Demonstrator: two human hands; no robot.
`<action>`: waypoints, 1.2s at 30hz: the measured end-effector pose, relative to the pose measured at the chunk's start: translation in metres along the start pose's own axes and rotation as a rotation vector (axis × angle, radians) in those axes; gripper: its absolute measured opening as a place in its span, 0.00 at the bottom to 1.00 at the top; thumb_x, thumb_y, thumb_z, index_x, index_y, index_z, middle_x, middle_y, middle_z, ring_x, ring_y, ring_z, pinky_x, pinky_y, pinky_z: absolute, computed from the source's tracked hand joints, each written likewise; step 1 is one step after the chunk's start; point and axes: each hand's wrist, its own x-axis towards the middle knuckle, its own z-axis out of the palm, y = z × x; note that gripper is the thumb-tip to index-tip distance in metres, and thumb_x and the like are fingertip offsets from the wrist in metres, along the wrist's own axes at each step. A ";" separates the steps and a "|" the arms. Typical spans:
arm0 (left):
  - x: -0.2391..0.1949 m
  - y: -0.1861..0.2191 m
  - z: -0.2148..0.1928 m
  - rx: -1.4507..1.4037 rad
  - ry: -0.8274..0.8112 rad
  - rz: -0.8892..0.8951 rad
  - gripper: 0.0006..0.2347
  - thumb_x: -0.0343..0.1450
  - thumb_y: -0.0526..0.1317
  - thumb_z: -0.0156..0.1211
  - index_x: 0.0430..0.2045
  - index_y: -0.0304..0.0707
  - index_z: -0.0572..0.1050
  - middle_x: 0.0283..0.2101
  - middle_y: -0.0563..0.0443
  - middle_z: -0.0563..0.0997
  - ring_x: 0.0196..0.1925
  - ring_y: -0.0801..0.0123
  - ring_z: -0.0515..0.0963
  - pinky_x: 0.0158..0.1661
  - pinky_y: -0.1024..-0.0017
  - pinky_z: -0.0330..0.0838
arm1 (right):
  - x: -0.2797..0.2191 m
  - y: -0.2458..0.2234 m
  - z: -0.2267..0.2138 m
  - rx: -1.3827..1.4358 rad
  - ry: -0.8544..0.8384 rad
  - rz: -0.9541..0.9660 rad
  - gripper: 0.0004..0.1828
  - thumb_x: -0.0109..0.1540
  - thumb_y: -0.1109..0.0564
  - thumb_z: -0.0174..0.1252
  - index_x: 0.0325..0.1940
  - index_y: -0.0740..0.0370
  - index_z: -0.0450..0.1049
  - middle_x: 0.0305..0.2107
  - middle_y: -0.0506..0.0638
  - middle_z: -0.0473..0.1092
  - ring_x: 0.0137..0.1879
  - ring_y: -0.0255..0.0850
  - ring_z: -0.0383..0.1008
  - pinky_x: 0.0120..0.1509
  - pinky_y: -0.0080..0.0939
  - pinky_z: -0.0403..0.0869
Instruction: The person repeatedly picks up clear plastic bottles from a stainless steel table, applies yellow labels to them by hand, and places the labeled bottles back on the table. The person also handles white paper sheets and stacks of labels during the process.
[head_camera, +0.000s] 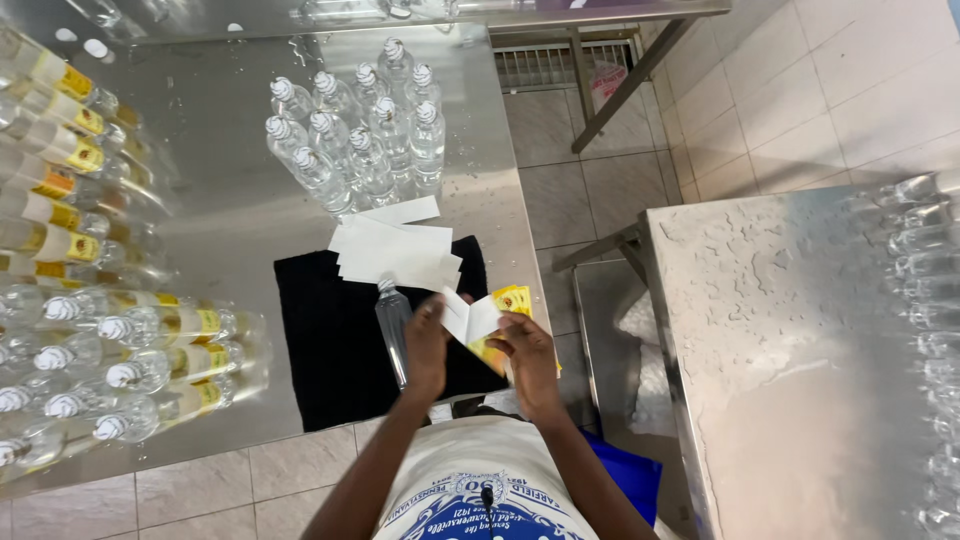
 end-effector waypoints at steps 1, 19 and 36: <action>0.033 -0.005 -0.014 0.000 -0.005 -0.002 0.15 0.83 0.41 0.54 0.58 0.27 0.79 0.54 0.30 0.87 0.56 0.54 0.87 0.58 0.57 0.79 | 0.008 -0.002 -0.015 -0.001 0.004 -0.003 0.11 0.70 0.63 0.60 0.55 0.67 0.81 0.36 0.50 0.76 0.47 0.43 0.81 0.57 0.44 0.82; -0.027 -0.006 -0.001 0.926 -0.079 0.883 0.18 0.71 0.56 0.72 0.53 0.57 0.83 0.64 0.42 0.71 0.71 0.44 0.68 0.72 0.47 0.57 | 0.001 -0.024 0.002 0.333 0.129 0.027 0.03 0.72 0.56 0.59 0.49 0.53 0.76 0.37 0.46 0.79 0.50 0.41 0.84 0.67 0.49 0.81; -0.002 -0.047 -0.119 -0.153 0.168 0.186 0.26 0.79 0.43 0.66 0.72 0.31 0.69 0.53 0.39 0.76 0.62 0.51 0.79 0.66 0.46 0.77 | -0.063 0.037 0.057 -0.085 -0.186 0.277 0.26 0.69 0.54 0.66 0.68 0.72 0.75 0.45 0.64 0.80 0.50 0.50 0.82 0.54 0.51 0.83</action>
